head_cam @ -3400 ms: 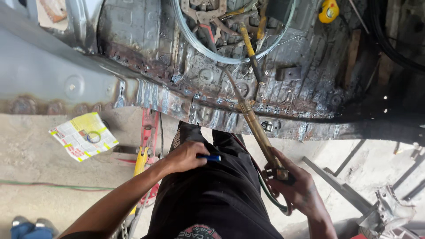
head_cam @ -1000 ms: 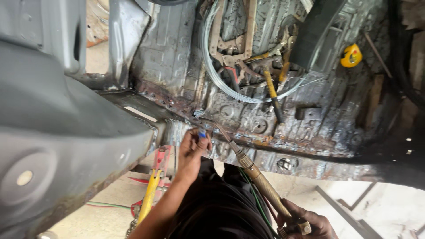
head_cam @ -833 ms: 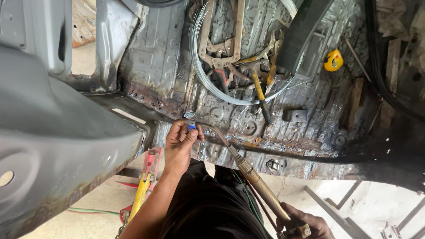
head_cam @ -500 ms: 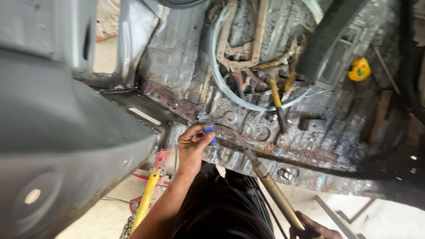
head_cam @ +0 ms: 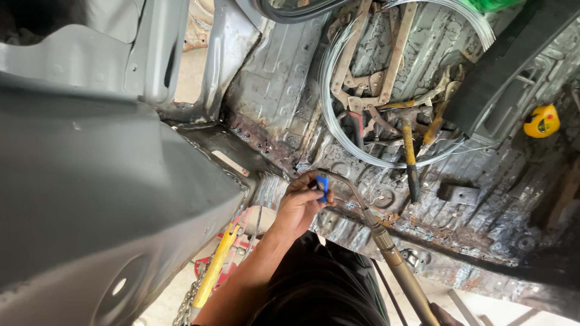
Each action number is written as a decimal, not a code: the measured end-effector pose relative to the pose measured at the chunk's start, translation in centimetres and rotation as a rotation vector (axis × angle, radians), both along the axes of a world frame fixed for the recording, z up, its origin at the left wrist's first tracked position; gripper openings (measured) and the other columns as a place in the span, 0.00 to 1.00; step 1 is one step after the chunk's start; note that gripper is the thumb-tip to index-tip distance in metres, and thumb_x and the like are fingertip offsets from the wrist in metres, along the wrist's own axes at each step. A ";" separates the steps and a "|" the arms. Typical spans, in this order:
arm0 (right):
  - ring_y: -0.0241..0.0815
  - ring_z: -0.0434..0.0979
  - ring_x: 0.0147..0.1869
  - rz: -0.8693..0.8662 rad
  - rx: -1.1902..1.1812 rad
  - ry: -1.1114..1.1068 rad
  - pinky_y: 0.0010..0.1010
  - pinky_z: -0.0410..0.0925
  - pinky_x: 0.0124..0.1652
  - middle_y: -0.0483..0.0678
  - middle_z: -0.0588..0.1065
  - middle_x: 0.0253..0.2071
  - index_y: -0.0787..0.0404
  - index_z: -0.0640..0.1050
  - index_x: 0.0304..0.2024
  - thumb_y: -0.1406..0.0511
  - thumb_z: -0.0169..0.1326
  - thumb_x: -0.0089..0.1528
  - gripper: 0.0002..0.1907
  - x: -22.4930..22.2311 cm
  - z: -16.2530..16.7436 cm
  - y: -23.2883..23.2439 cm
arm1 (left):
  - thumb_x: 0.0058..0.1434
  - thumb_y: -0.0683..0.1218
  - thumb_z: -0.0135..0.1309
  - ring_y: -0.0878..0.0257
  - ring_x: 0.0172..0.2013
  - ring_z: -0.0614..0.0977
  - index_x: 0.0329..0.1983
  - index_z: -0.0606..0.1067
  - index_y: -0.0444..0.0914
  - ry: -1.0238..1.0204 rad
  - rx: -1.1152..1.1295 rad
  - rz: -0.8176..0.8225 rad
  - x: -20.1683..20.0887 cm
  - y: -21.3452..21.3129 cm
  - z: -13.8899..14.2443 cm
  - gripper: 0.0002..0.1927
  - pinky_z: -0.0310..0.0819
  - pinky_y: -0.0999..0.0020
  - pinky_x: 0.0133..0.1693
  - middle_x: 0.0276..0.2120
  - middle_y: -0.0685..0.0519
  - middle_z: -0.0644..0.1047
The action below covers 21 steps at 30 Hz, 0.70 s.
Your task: The person hammers a car body panel mounted on a frame rack, then uses an oxy-acetylene torch to heat and cut the car's underbody metal, producing sparks, while holding filler wire in the other hand.
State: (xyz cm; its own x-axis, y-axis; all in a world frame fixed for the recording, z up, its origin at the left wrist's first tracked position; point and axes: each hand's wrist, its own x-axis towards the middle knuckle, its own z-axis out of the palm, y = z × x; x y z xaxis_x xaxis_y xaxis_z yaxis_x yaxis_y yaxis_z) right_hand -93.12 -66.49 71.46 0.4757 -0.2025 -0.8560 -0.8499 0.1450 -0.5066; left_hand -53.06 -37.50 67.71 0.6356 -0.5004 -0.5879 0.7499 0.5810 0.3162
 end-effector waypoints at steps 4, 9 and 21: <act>0.53 0.85 0.50 0.070 0.046 -0.160 0.46 0.77 0.52 0.60 0.76 0.57 0.65 0.74 0.64 0.73 0.63 0.59 0.29 2.3 3.8 -1.0 | 0.68 0.41 0.56 0.57 0.40 0.81 0.50 0.73 0.38 0.004 0.060 0.088 -0.1 -0.1 -1.0 0.09 0.75 0.59 0.40 0.44 0.49 0.80; 0.61 0.83 0.56 -0.295 0.444 -0.615 0.56 0.78 0.54 0.63 0.69 0.68 0.69 0.73 0.64 0.78 0.63 0.61 0.29 4.1 7.3 1.1 | 0.76 0.45 0.54 0.57 0.41 0.79 0.54 0.75 0.37 -0.143 -0.127 -0.011 0.4 0.3 -0.7 0.08 0.73 0.59 0.45 0.41 0.47 0.78; 0.53 0.87 0.46 -0.003 0.097 -0.266 0.45 0.79 0.50 0.62 0.79 0.54 0.68 0.74 0.63 0.71 0.58 0.60 0.27 -1.8 4.7 -0.7 | 0.70 0.46 0.53 0.60 0.44 0.78 0.58 0.74 0.36 -0.160 -0.054 -0.030 0.1 -1.5 2.4 0.16 0.76 0.59 0.48 0.42 0.51 0.77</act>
